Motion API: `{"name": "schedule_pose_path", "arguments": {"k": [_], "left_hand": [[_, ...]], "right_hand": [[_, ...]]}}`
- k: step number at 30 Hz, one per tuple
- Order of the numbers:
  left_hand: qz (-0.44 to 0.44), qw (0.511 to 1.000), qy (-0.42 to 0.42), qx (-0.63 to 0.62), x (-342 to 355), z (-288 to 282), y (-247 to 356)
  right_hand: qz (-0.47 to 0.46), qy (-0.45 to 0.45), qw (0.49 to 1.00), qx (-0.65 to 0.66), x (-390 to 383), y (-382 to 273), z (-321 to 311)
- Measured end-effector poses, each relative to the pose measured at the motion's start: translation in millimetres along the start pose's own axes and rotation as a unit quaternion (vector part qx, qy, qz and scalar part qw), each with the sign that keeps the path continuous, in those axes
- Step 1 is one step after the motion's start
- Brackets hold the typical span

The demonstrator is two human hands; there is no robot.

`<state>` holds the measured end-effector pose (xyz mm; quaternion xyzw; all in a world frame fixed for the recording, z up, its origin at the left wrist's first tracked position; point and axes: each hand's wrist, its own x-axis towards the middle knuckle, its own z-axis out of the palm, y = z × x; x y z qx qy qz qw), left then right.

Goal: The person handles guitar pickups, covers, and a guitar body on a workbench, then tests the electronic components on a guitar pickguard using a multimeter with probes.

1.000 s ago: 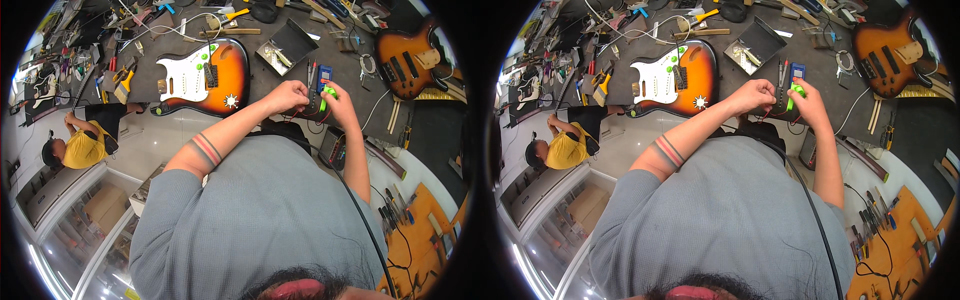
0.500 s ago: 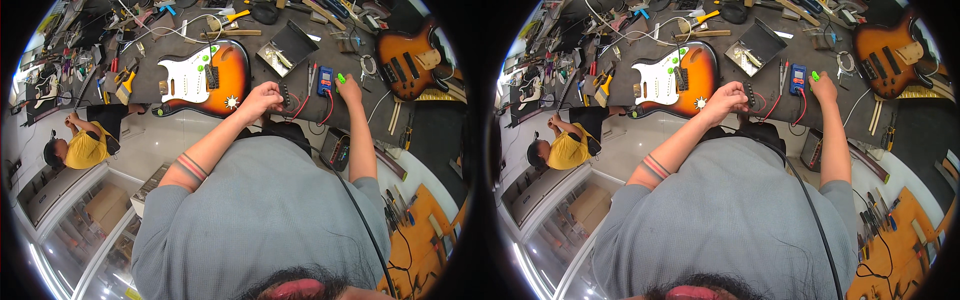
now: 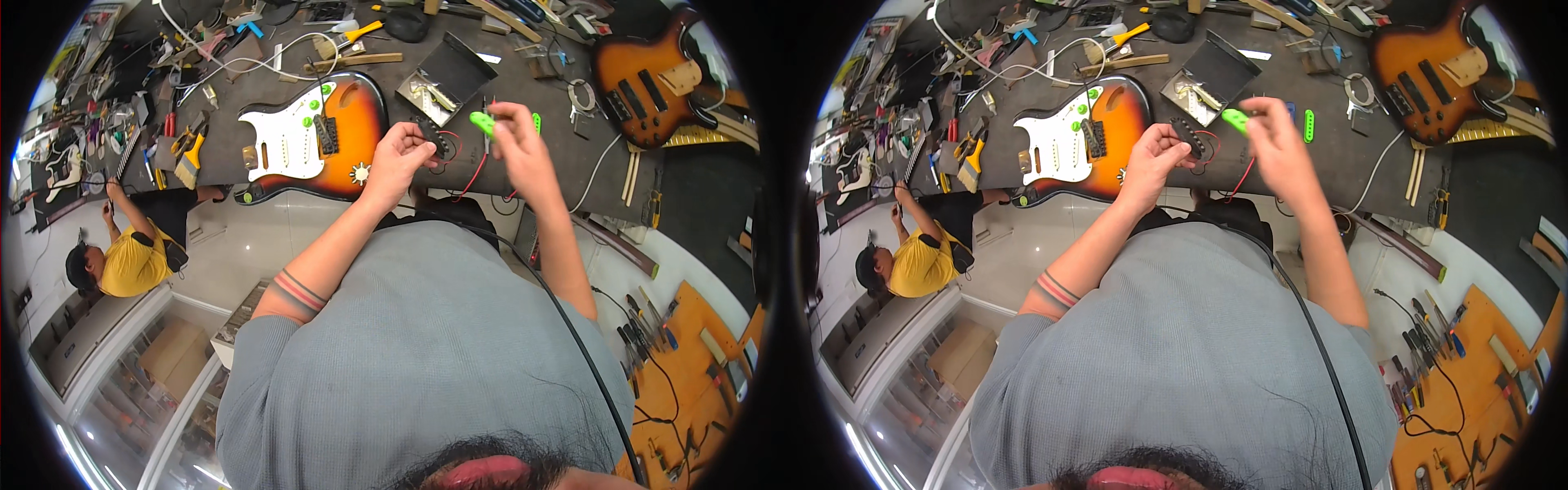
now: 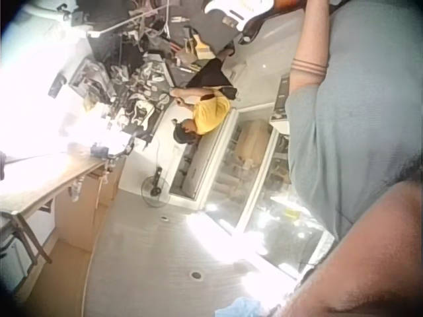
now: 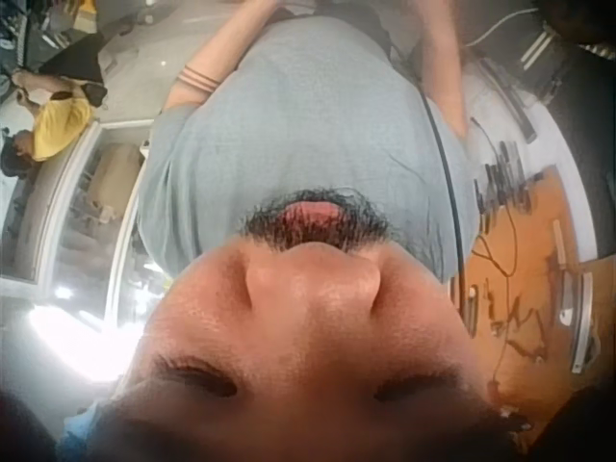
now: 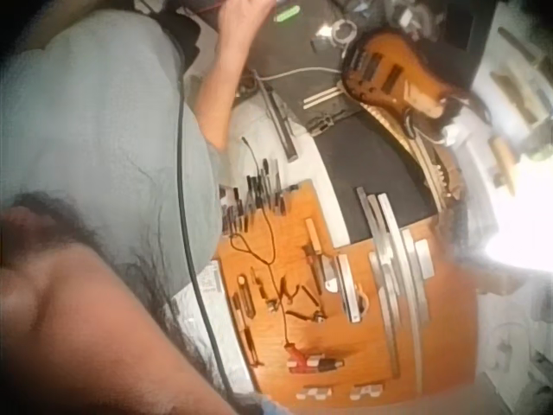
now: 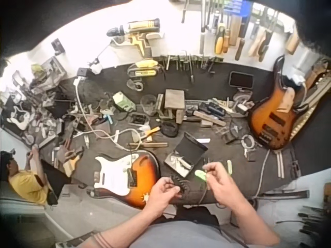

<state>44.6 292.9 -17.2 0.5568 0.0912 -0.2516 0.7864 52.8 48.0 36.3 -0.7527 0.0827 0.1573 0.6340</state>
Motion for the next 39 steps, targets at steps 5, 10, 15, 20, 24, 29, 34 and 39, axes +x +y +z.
{"name": "schedule_pose_path", "arguments": {"k": [5,10,15,20,24,29,34,39], "left_hand": [[0.048,0.999,0.001,-0.006,0,13,6],[0.077,0.997,-0.007,-0.015,-6,19,11],[0.098,0.995,0.001,-0.018,-12,21,15],[0.115,0.993,-0.004,0.020,-15,17,18],[0.099,0.995,-0.021,-0.002,-16,12,19],[0.086,0.996,-0.023,-0.014,-17,14,24],[0.078,0.996,-0.014,-0.043,-19,17,26],[0.080,0.996,-0.014,-0.039,-18,15,31]], "right_hand": [[-0.064,-0.027,0.997,0.032,-6,-6,40],[-0.109,0.030,0.993,-0.047,-7,-7,54],[-0.249,0.086,0.951,-0.159,-7,-11,60],[-0.242,0.067,0.954,-0.161,-10,-21,61],[-0.272,0.067,0.941,-0.189,-10,-26,59],[-0.280,0.060,0.935,-0.211,-12,-27,55],[-0.296,0.070,0.925,-0.226,-12,-30,56],[-0.325,0.082,0.911,-0.241,-11,-35,57]]}}
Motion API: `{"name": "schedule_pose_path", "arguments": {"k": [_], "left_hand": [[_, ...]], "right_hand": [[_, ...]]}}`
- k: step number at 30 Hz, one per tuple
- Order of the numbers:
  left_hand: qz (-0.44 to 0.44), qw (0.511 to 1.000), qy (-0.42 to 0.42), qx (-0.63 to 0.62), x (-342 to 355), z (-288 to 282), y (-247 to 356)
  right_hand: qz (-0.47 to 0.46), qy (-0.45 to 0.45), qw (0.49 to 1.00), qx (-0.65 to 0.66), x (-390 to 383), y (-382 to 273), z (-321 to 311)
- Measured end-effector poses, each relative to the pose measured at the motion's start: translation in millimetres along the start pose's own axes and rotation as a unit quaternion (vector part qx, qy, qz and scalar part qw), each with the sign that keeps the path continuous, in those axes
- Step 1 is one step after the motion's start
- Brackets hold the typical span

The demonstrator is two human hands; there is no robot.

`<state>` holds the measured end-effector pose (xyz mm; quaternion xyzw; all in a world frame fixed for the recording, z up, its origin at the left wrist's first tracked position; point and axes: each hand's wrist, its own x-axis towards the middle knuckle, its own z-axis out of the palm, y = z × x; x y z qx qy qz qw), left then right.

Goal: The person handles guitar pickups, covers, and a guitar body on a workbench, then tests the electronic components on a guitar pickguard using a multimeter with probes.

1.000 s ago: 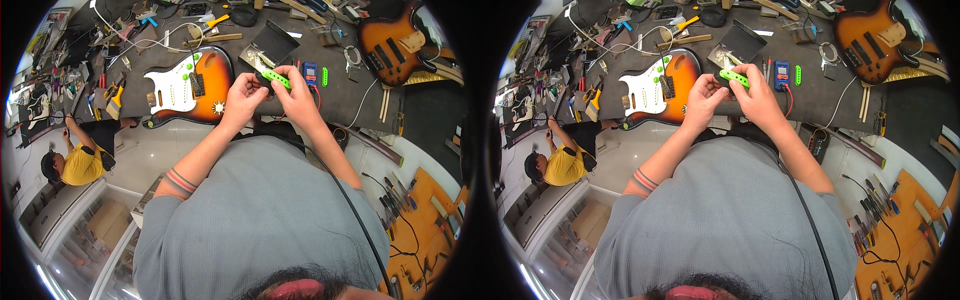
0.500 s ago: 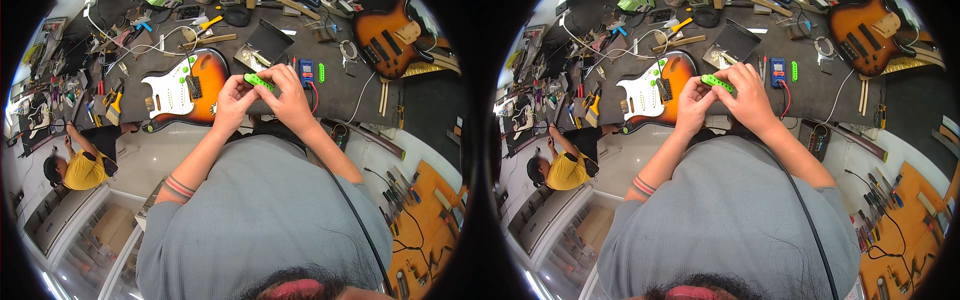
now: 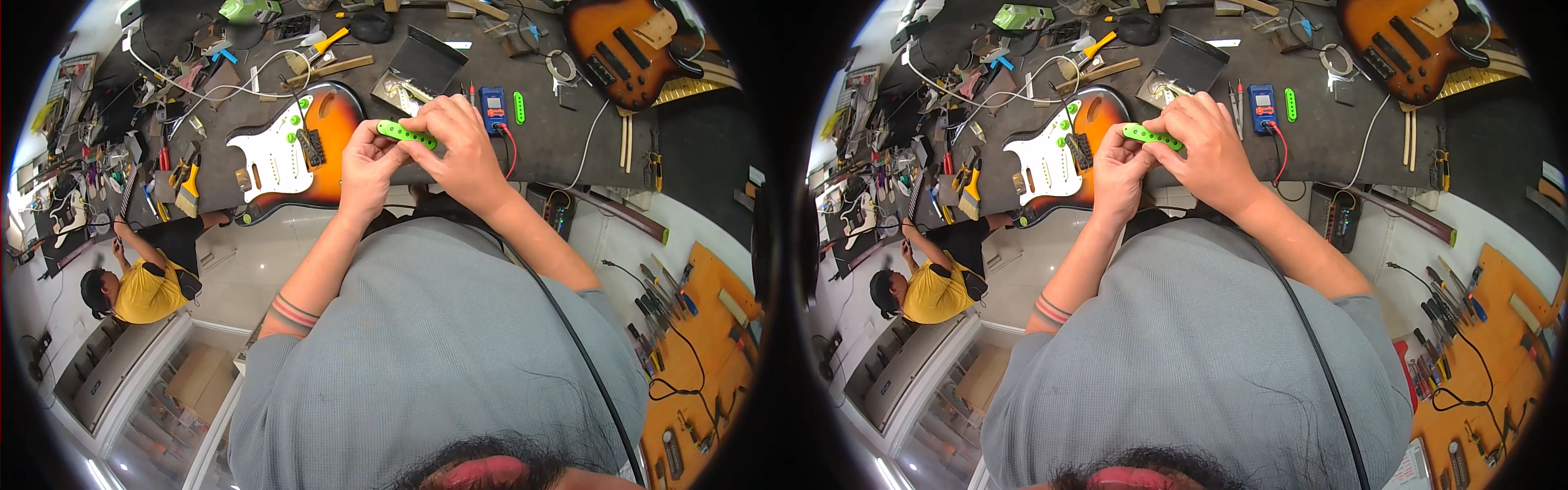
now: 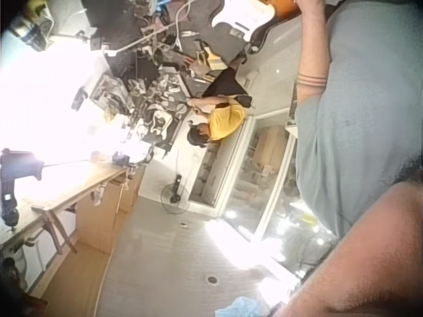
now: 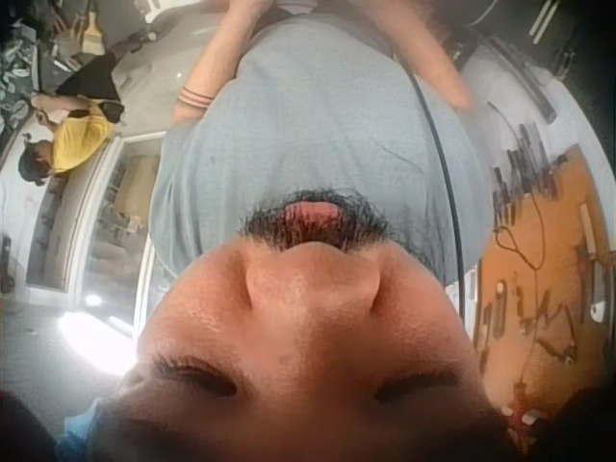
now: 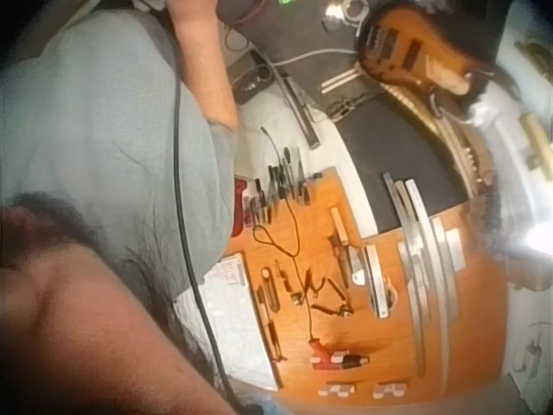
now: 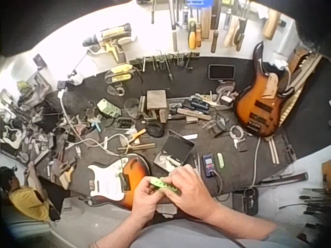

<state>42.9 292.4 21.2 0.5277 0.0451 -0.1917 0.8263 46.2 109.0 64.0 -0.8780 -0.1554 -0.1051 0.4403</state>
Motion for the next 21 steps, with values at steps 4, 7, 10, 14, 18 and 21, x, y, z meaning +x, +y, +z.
{"name": "schedule_pose_path", "arguments": {"k": [4,7,10,14,18,21], "left_hand": [[0.004,1.000,-0.001,0.004,1.5,-1.8,5.4],[0.006,1.000,-0.005,0.008,1.4,-1.8,8.3],[0.002,1.000,-0.001,0.015,1.1,-0.4,10.1],[-0.004,1.000,0.000,0.009,1.9,-0.8,7.8],[-0.002,1.000,0.000,0.011,1.8,0.0,5.9],[0.003,1.000,-0.001,0.017,2.7,0.3,4.6]], "right_hand": [[-0.012,0.012,1.000,-0.008,0.3,-3.3,0.3],[-0.014,0.012,1.000,-0.014,0.1,-6.0,-0.4],[-0.015,0.015,1.000,-0.022,0.5,-6.5,0.2],[-0.016,0.014,0.999,-0.025,0.7,-7.0,0.1],[-0.016,0.014,0.999,-0.039,-0.1,-6.8,-0.8],[-0.019,0.022,0.999,-0.035,-0.9,-5.6,-2.9]]}}
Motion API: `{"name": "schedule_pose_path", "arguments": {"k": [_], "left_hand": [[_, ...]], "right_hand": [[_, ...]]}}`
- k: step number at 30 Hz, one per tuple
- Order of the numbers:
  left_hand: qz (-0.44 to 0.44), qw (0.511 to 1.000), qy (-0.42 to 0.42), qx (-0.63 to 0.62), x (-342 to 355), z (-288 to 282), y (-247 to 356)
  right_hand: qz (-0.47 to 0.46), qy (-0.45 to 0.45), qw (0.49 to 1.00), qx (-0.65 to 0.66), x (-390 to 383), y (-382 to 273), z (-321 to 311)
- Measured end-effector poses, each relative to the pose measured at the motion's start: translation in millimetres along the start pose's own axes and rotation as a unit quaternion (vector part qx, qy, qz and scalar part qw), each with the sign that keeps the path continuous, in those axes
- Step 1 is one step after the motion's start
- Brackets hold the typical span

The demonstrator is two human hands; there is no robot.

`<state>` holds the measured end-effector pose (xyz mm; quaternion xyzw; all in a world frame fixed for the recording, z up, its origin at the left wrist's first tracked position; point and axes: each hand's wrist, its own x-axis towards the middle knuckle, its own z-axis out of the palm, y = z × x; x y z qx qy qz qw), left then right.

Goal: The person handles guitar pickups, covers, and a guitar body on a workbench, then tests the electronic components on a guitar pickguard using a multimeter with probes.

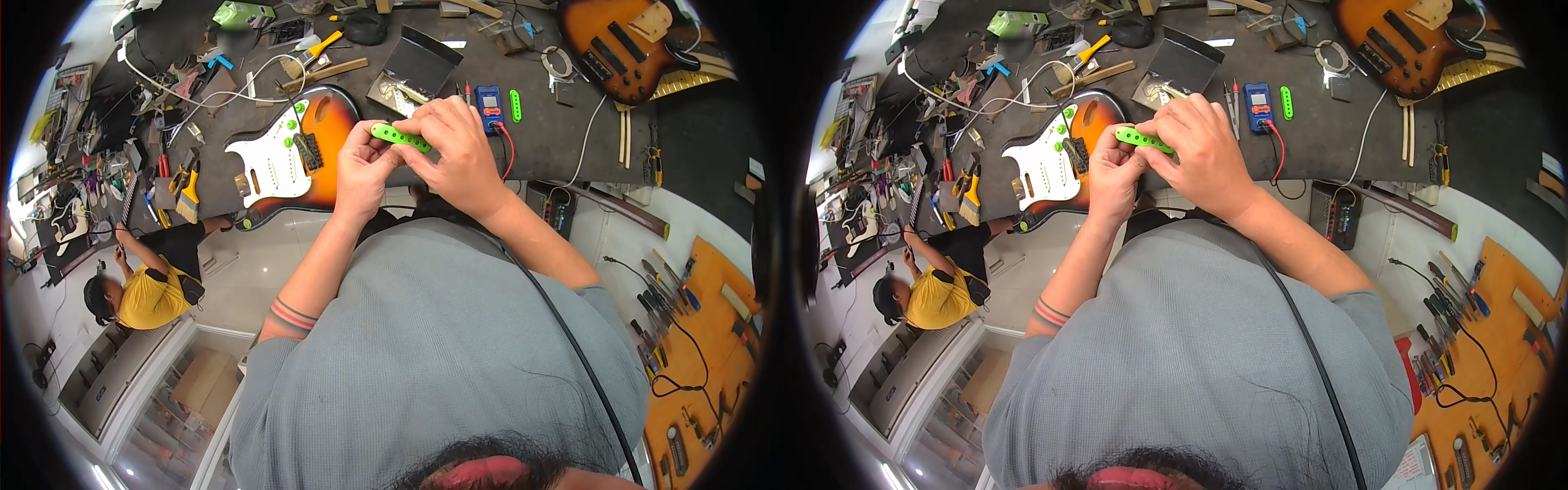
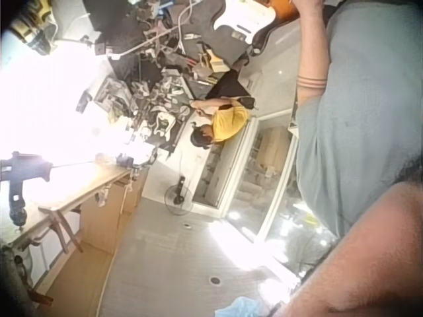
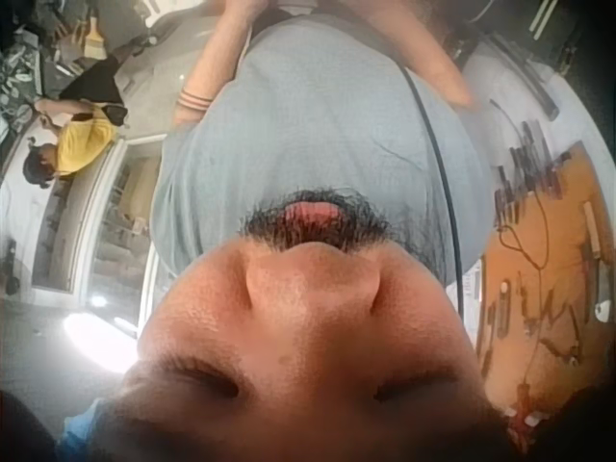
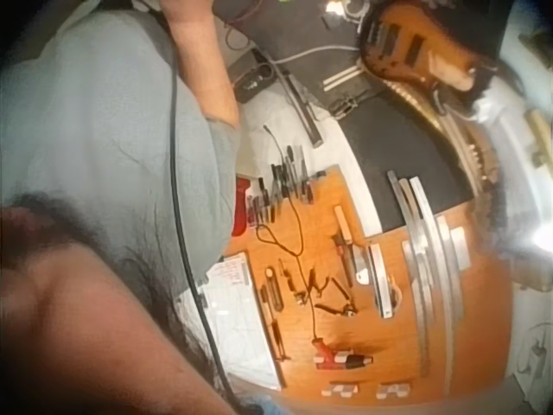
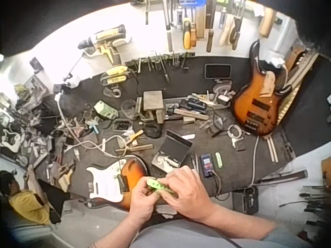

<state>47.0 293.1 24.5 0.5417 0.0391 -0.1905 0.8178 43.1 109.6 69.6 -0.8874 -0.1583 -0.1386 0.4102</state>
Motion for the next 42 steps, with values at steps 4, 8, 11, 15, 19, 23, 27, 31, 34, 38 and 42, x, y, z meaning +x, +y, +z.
{"name": "schedule_pose_path", "arguments": {"k": [4,8,11,15,19,23,27,31,34,38,42], "left_hand": [[-0.012,0.999,-0.001,-0.034,6,5,-1],[-0.055,0.993,0.010,-0.102,13,10,-1],[-0.066,0.996,-0.015,-0.052,17,15,-11],[-0.089,0.995,-0.045,0.005,23,24,-39],[-0.104,0.991,-0.078,0.042,27,42,-55],[-0.118,0.985,-0.108,0.064,40,52,-68],[-0.160,0.977,-0.121,0.071,51,61,-75],[-0.182,0.958,-0.161,0.153,45,53,-72],[-0.217,0.948,-0.172,0.158,30,30,-76],[-0.229,0.948,-0.113,0.189,5,-7,-67],[-0.159,0.959,-0.009,0.235,-19,-62,-55]], "right_hand": [[0.006,0.040,0.999,0.033,-3,-2,-10],[0.104,0.093,0.975,0.173,-15,7,-17],[0.268,0.101,0.866,0.409,-37,24,-13],[0.296,0.068,0.905,0.298,-61,49,-20],[0.227,-0.064,0.972,-0.014,-67,49,-27],[0.254,-0.061,0.964,-0.044,-77,63,-32],[0.317,0.025,0.948,0.000,-86,97,-28],[0.379,0.053,0.914,-0.132,-90,170,-41],[0.391,0.050,0.891,-0.225,-98,234,-45],[0.415,0.019,0.874,-0.251,-102,277,-39],[0.429,-0.008,0.866,-0.256,-98,276,-35]]}}
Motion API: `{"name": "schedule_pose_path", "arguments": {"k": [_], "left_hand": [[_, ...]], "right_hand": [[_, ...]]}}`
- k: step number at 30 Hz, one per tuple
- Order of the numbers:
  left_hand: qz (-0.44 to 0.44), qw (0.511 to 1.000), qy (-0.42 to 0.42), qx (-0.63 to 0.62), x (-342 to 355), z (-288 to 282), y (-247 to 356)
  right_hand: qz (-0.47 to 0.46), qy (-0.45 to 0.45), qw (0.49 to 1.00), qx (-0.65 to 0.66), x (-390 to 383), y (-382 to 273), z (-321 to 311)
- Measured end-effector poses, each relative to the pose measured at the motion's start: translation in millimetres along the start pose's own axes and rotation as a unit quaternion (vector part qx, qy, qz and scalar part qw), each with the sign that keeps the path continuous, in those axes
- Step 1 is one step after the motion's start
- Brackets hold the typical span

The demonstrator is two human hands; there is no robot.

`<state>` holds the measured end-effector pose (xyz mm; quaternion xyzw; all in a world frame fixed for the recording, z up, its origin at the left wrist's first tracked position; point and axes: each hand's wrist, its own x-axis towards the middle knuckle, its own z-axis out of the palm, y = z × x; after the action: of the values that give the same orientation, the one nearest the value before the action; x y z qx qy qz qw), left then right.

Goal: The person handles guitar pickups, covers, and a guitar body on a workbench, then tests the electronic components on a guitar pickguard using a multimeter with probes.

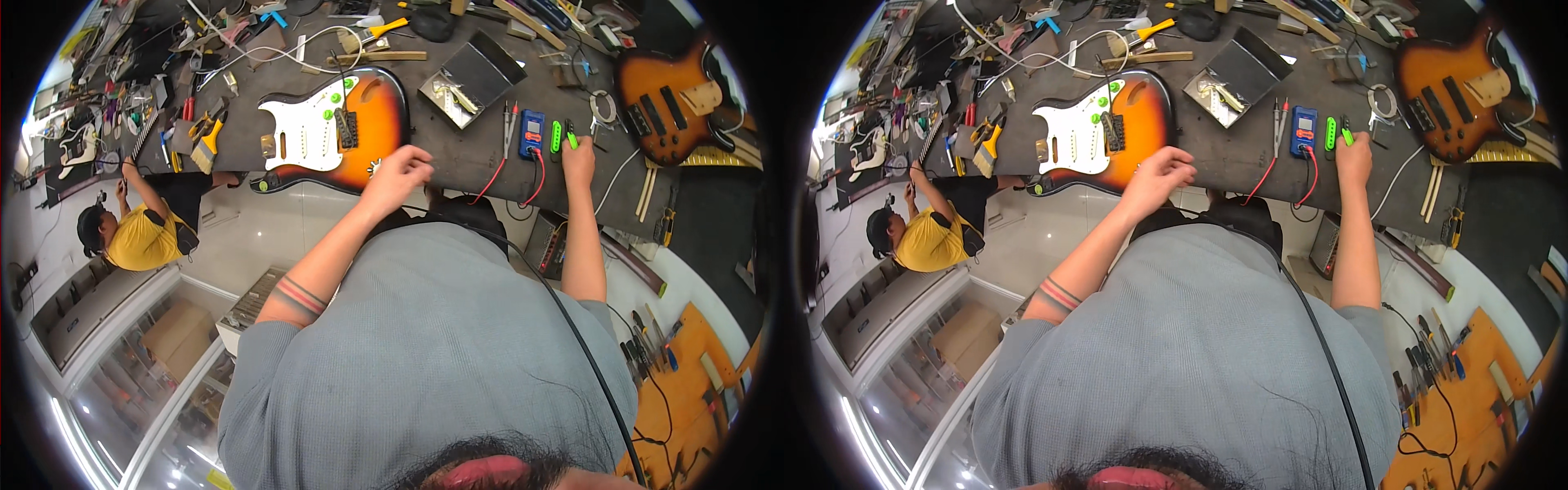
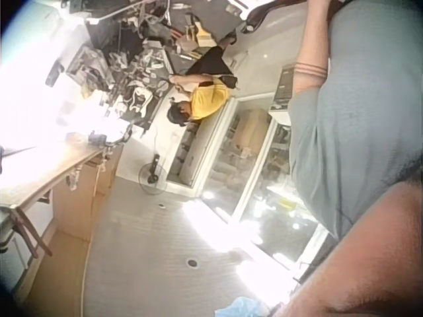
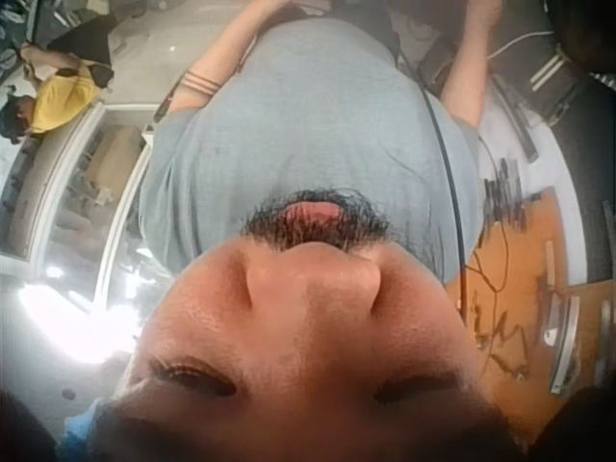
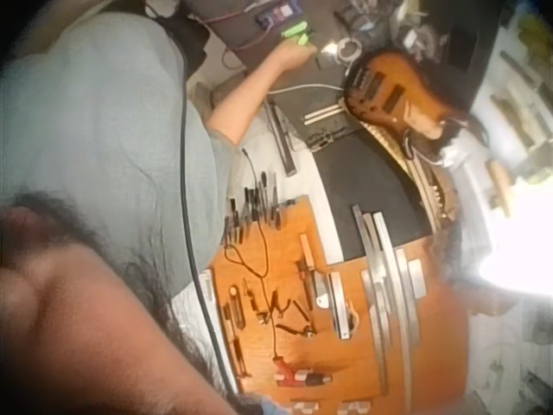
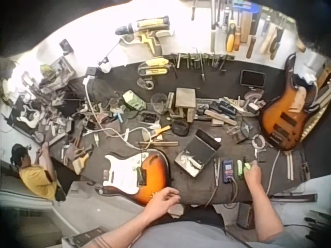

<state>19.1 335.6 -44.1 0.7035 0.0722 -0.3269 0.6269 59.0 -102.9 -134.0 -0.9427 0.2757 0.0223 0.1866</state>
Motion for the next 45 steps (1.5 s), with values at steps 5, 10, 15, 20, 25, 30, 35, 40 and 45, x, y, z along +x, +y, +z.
{"name": "schedule_pose_path", "arguments": {"k": [5,10,15,20,25,30,35,40,45], "left_hand": [[0.072,0.942,0.302,0.127,-18,-86,-22],[0.079,0.872,0.445,0.186,-36,-153,-36],[0.065,0.841,0.429,0.322,-43,-175,-47],[-0.027,0.797,0.455,0.396,-36,-209,-49],[-0.117,0.823,0.398,0.388,-27,-229,-47],[-0.117,0.859,0.388,0.313,-24,-247,-53],[-0.065,0.906,0.363,0.207,-25,-259,-52],[-0.075,0.919,0.332,0.197,-26,-273,-45],[-0.026,0.915,0.305,0.262,-11,-291,-31]], "right_hand": [[-0.024,0.028,0.999,0.014,-27,-21,-24],[-0.082,-0.032,0.992,0.087,-73,-80,-19],[-0.191,-0.230,0.946,0.128,-134,-191,5],[-0.364,-0.242,0.892,0.114,-168,-307,56],[-0.426,-0.226,0.875,0.036,-175,-383,91],[-0.385,-0.216,0.897,-0.025,-181,-395,101],[-0.344,-0.184,0.918,-0.072,-190,-393,99],[-0.300,-0.161,0.935,-0.104,-204,-398,99],[-0.309,-0.129,0.937,-0.098,-211,-396,97]]}}
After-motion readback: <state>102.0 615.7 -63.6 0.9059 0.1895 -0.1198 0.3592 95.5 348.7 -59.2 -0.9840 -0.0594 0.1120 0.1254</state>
